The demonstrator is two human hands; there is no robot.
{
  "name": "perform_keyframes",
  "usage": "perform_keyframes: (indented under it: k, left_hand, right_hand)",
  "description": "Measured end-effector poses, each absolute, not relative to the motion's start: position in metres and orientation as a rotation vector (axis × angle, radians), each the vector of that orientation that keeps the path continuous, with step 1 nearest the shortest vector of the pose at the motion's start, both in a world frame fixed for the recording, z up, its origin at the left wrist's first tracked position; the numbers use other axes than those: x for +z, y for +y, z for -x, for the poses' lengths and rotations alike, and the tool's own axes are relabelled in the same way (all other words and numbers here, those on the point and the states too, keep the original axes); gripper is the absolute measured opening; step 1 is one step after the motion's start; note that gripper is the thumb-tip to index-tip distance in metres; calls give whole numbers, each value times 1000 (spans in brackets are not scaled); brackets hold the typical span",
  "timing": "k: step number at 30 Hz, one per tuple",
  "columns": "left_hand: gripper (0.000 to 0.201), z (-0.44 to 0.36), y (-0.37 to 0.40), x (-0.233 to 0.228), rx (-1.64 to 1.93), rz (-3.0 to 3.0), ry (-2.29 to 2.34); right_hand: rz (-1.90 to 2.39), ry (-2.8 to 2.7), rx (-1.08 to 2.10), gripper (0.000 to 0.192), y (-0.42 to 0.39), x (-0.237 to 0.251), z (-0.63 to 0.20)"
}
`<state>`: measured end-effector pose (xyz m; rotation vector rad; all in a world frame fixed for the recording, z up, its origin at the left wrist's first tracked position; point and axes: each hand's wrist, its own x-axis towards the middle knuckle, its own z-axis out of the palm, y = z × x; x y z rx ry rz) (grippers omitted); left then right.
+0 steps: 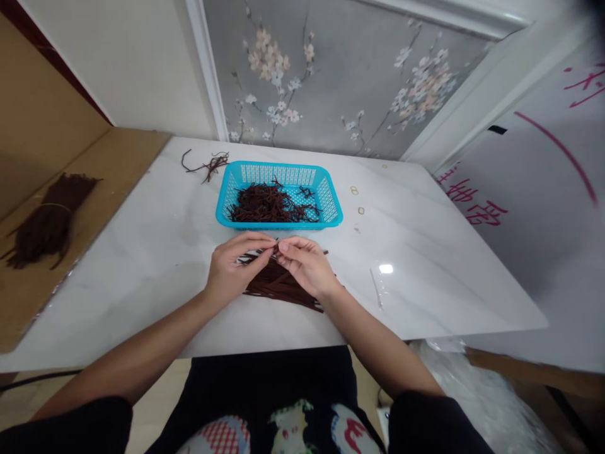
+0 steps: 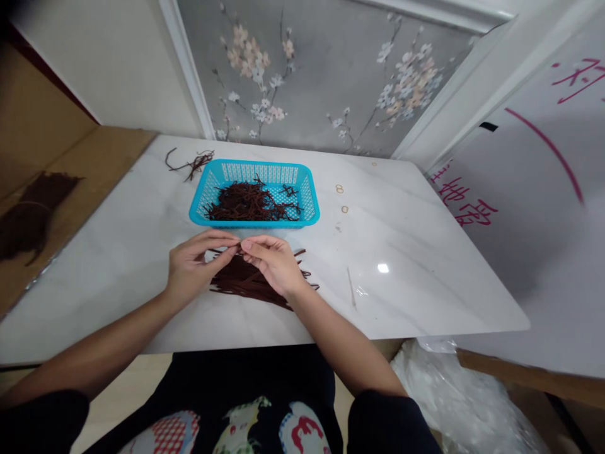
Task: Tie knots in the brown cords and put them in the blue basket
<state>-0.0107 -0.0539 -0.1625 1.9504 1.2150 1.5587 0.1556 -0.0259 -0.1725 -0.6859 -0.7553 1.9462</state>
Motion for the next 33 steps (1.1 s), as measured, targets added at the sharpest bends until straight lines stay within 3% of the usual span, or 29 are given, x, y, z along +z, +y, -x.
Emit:
perform_keyframes:
  k: [17, 22, 27, 33]
  left_hand:
    - [20, 25, -45, -159, 1500, -2405, 885]
    - [5, 16, -56, -158, 1470, -2062, 1137]
    - [25, 8, -63, -157, 1205, -1549, 1190]
    - [28, 6, -58, -156, 1072, -1140, 982]
  right_hand:
    - [710, -670, 2221, 16, -22, -177, -159]
    - [659, -785, 2119, 17, -23, -176, -159]
    - [684, -932, 1933, 18, -23, -174, -160]
    - [733, -1272, 1583, 12, -25, -171, -161]
